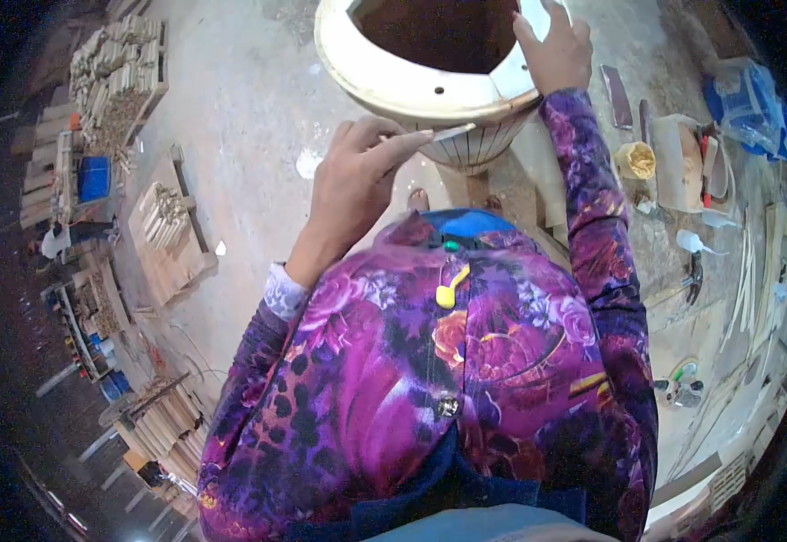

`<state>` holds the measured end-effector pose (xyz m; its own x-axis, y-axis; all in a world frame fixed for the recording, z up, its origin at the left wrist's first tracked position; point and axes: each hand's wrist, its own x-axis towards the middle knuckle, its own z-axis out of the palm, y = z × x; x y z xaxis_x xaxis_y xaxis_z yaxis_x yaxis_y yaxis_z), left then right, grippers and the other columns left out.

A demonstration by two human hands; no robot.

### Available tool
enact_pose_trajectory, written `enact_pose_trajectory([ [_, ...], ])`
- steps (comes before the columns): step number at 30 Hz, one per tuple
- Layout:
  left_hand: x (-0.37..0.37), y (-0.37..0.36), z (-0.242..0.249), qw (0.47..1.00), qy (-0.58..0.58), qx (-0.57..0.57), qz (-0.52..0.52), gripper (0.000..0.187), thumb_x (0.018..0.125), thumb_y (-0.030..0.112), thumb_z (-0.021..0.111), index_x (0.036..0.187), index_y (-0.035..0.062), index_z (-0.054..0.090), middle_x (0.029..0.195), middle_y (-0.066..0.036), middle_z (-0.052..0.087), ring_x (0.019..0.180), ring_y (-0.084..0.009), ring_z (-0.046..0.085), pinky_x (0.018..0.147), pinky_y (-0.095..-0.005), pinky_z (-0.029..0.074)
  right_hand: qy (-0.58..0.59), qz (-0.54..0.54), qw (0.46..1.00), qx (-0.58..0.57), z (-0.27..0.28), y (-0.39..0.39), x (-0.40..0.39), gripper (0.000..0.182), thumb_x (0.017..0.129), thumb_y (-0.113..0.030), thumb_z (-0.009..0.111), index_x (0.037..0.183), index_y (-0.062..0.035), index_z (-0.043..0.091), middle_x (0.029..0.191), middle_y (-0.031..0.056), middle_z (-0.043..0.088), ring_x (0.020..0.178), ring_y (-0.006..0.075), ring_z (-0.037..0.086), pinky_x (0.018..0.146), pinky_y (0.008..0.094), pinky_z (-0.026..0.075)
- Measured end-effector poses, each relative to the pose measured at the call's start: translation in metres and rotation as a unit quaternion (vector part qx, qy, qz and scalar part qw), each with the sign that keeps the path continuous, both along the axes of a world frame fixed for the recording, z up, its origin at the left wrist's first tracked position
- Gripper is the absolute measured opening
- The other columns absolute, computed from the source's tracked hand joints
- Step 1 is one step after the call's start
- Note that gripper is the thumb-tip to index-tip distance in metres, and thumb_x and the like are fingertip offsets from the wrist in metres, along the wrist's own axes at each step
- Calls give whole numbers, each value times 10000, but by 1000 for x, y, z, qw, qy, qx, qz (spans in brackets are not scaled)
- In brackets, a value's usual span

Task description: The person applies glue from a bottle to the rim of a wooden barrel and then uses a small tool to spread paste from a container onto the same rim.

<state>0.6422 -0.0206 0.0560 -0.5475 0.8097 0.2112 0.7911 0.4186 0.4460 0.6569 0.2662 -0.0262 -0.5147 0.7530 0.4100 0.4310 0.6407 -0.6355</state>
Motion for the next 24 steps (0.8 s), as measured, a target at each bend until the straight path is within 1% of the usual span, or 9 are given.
enact_pose_trajectory([
  [4,-8,8,-3,994,83,-16,71,324,861,39,703,1142,191,762,977,-88,663,909,-264,615,783,-376,519,-28,-1,1000,11,-3,0,3,541,831,-289,747,1316,-103,599,1299,239,543,1173,442,543,1010,528,458],
  [6,7,13,-2,998,42,-21,40,322,867,44,699,1153,181,758,979,-88,664,908,-259,614,782,-371,522,-46,-37,983,175,4,-6,2,546,822,-301,748,1313,-111,604,1409,230,485,1270,425,486,1062,561,404],
  [9,8,12,1,999,-21,-25,-34,318,871,42,694,1154,171,758,973,-98,666,896,-271,617,786,-370,522,-68,-14,988,140,3,-5,-2,538,820,-313,744,1307,-129,610,1483,207,431,1342,408,430,1101,578,352],
  [12,-6,9,0,997,25,43,55,301,875,41,692,1145,155,763,953,-118,662,879,-282,623,785,-368,513,-76,4,987,144,1,-4,-1,545,835,-328,734,1327,-138,594,1483,196,434,1347,406,430,1108,571,350],
  [14,0,10,0,990,73,-19,118,286,877,43,694,1133,148,769,961,-119,664,891,-280,626,786,-368,512,-90,13,983,161,6,0,-1,552,842,-336,729,1339,-142,583,1480,199,436,1348,404,429,1106,569,354],
  [16,21,18,-2,995,49,-15,89,280,881,48,692,1133,144,768,970,-124,663,908,-284,630,794,-371,516,-100,21,978,181,14,10,-5,560,850,-344,723,1351,-146,573,1478,201,438,1348,403,429,1104,566,359],
  [20,29,24,0,990,-125,50,40,292,873,40,714,1147,133,761,974,-122,658,937,-276,633,798,-364,518,-84,70,987,114,0,30,-19,576,870,-366,706,1376,-138,551,1468,221,442,1312,424,469,1086,522,412],
  [22,30,26,-4,990,-107,48,78,290,866,38,728,1139,127,766,959,-118,654,915,-266,626,787,-353,509,-71,75,990,98,-3,29,-18,581,875,-359,701,1386,-131,544,1463,229,445,1267,440,509,1059,502,452],
  [24,28,34,-11,994,16,52,99,305,865,45,731,1149,151,767,961,-110,650,909,-259,612,785,-348,501,-85,78,989,91,0,27,-16,582,876,-354,700,1388,-128,542,1455,230,453,1248,440,523,1046,498,466],
])
